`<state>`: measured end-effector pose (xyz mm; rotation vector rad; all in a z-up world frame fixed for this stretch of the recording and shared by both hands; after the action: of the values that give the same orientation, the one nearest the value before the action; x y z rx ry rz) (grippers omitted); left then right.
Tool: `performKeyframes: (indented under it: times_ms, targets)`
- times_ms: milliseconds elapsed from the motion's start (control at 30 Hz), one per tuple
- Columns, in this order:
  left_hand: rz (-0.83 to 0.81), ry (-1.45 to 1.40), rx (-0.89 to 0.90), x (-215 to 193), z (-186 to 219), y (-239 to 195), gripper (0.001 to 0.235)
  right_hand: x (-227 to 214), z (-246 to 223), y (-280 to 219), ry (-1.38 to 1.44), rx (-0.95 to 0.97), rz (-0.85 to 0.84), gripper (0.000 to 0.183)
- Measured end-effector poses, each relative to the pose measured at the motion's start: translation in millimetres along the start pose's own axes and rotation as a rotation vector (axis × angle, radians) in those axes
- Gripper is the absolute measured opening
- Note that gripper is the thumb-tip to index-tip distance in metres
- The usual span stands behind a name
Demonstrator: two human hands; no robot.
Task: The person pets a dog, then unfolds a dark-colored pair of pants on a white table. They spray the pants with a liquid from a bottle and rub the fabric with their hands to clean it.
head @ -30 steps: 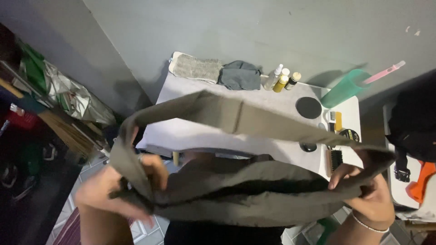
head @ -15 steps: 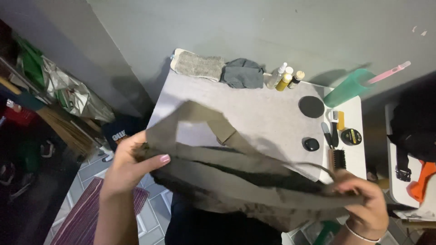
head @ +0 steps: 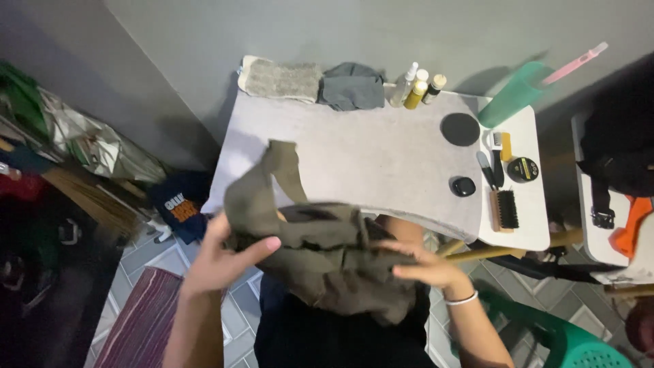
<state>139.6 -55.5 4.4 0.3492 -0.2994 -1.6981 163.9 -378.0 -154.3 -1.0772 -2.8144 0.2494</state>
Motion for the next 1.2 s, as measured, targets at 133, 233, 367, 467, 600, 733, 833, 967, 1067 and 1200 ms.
performKeyframes:
  times_ms: [133,233,367,467,600,733,833,967,1067,1200]
  targets:
    - [0.012,-0.032,0.014,5.2,3.6,-11.7,0.044,34.1,0.5,3.7,0.211,-0.169,-0.210,0.085]
    - [0.042,-0.030,0.067,2.4,11.1,-14.5,0.042,26.6,8.6,3.8,0.465,-0.231,-0.203,0.104]
    - [0.056,0.019,0.117,3.9,21.0,-13.4,0.038,81.5,-78.8,13.6,0.597,-0.129,-0.370,0.119]
    - [0.119,0.148,0.164,-0.6,44.3,-2.3,0.019,65.2,0.5,4.5,0.677,-0.181,-0.553,0.130]
    - [0.167,0.171,-0.054,-13.7,31.8,-10.9,0.016,67.1,-62.7,-29.6,0.555,-0.377,-0.713,0.093]
    - [0.182,0.384,0.022,-29.8,40.3,-5.2,0.011,0.5,-97.2,-37.4,0.163,-0.518,-0.210,0.052]
    - [0.228,0.451,0.121,-49.7,48.4,-2.4,0.007,-52.9,-136.3,-62.7,-0.165,-0.427,0.141,0.039]
    - [0.279,0.424,0.137,-79.9,69.9,12.2,0.012,-99.4,-207.7,-106.0,-0.435,-0.377,0.483,0.010]
    - [0.405,0.180,0.175,-86.4,93.4,41.6,0.030,-96.5,-268.6,-118.0,-0.436,-0.335,0.493,0.095]
    - [0.370,0.191,0.209,-73.5,136.6,79.5,0.053,-87.3,-317.3,-92.0,-0.592,-0.127,0.358,0.119]
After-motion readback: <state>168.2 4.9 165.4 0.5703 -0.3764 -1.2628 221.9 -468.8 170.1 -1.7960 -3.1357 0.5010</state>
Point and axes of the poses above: each hand's wrist, its own y-axis towards the middle knuckle, its own x-axis out of the palm, z = x × y, the point moved 10 cm from there along y, towards the middle knuckle, and after that the axes turned 6 degrees about -z, right-handed, at the moved point
